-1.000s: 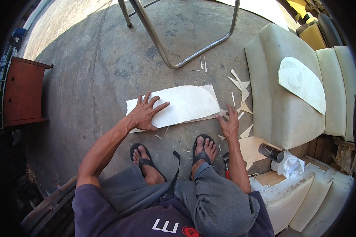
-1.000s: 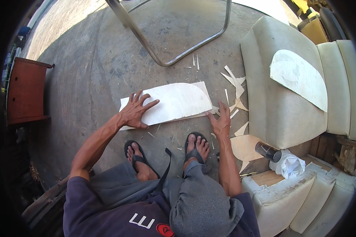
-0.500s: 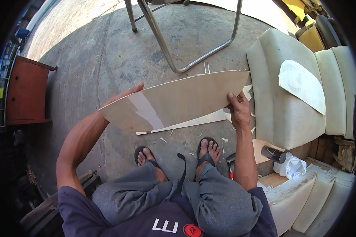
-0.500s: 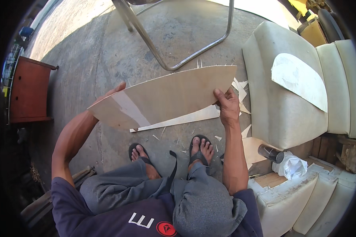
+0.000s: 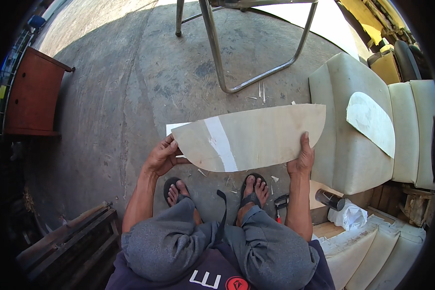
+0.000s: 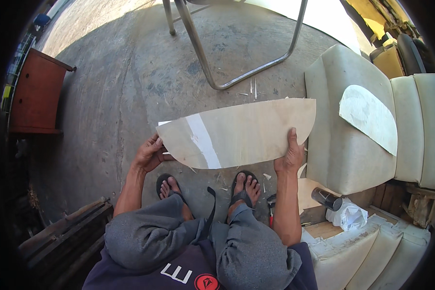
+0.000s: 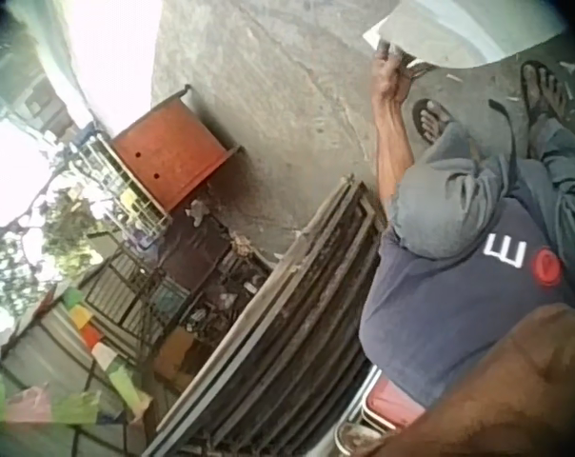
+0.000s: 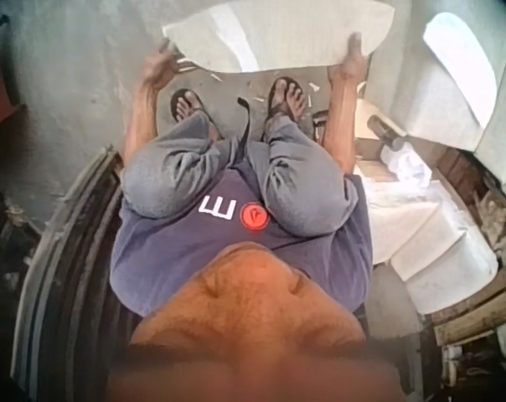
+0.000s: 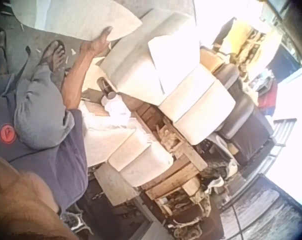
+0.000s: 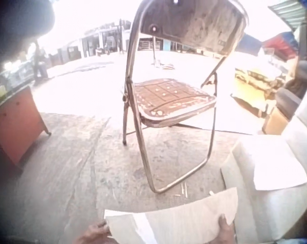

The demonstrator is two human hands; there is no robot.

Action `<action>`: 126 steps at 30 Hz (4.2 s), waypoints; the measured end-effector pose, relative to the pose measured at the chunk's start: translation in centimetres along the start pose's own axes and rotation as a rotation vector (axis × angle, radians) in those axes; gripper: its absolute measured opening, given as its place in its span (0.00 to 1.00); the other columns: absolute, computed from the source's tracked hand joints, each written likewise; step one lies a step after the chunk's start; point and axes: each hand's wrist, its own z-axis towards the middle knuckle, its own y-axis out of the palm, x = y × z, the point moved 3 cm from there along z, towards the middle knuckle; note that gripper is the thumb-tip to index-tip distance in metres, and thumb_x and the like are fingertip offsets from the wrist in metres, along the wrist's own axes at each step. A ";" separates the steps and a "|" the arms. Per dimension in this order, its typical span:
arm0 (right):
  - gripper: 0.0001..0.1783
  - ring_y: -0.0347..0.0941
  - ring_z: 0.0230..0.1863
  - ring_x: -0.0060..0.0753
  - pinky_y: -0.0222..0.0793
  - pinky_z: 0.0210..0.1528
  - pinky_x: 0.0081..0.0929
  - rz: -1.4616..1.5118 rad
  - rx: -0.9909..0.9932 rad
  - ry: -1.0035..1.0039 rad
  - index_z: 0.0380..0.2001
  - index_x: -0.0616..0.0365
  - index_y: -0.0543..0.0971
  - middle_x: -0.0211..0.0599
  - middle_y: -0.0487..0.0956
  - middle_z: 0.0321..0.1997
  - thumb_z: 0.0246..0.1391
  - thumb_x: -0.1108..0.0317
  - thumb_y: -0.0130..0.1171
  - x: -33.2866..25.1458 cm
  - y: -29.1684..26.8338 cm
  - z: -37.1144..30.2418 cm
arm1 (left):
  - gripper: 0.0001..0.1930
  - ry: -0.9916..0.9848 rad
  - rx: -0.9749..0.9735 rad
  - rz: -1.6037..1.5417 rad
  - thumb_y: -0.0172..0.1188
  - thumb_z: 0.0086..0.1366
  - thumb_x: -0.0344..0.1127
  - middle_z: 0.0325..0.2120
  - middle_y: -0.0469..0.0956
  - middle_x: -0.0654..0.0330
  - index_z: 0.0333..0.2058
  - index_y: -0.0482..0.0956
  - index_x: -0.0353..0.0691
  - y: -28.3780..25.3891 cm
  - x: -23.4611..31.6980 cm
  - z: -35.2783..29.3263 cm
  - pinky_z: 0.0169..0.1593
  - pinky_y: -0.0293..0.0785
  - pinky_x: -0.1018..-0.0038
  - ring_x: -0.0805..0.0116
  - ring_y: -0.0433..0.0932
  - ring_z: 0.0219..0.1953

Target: The person cuts out curved patterns from a sheet of material using shears, fits the pieces onto a white upholstered couch, and handles a small wooden board.

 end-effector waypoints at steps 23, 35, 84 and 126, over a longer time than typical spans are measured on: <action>0.37 0.79 0.41 0.29 0.73 0.21 0.18 -0.604 -0.240 0.216 0.65 0.62 0.66 0.42 0.78 0.52 0.56 0.64 0.70 4.3 1.7 1.4 | 0.25 0.218 0.580 -0.622 0.58 0.71 0.30 0.53 0.75 0.52 0.63 0.62 0.37 -0.5 -6.7 0.2 0.67 0.69 0.43 0.48 0.74 0.60; 0.37 0.78 0.47 0.39 0.76 0.42 0.33 -1.083 -0.179 0.095 0.62 0.56 0.74 0.45 0.79 0.52 0.50 0.57 0.72 10.5 -4.4 2.8 | 0.12 0.097 1.159 0.660 0.69 0.60 0.33 0.30 0.84 0.60 0.40 0.84 0.34 -9.5 -10.3 -1.8 0.37 0.74 0.75 0.72 0.79 0.32; 0.36 0.67 0.53 0.54 0.65 0.58 0.44 -1.567 -0.055 -0.283 0.59 0.53 0.78 0.48 0.74 0.50 0.45 0.58 0.75 10.5 -5.9 1.9 | 0.16 0.187 1.135 1.025 0.66 0.62 0.33 0.41 0.81 0.51 0.48 0.82 0.34 -6.4 -11.6 -1.2 0.49 0.76 0.64 0.57 0.82 0.41; 0.29 0.67 0.60 0.49 0.65 0.64 0.40 -1.517 -0.420 -0.424 0.53 0.48 0.84 0.47 0.71 0.60 0.44 0.62 0.75 9.4 -9.1 1.2 | 0.24 0.026 0.842 1.445 0.70 0.58 0.38 0.50 0.71 0.47 0.54 0.80 0.43 -4.0 -10.4 -1.2 0.58 0.69 0.54 0.45 0.71 0.55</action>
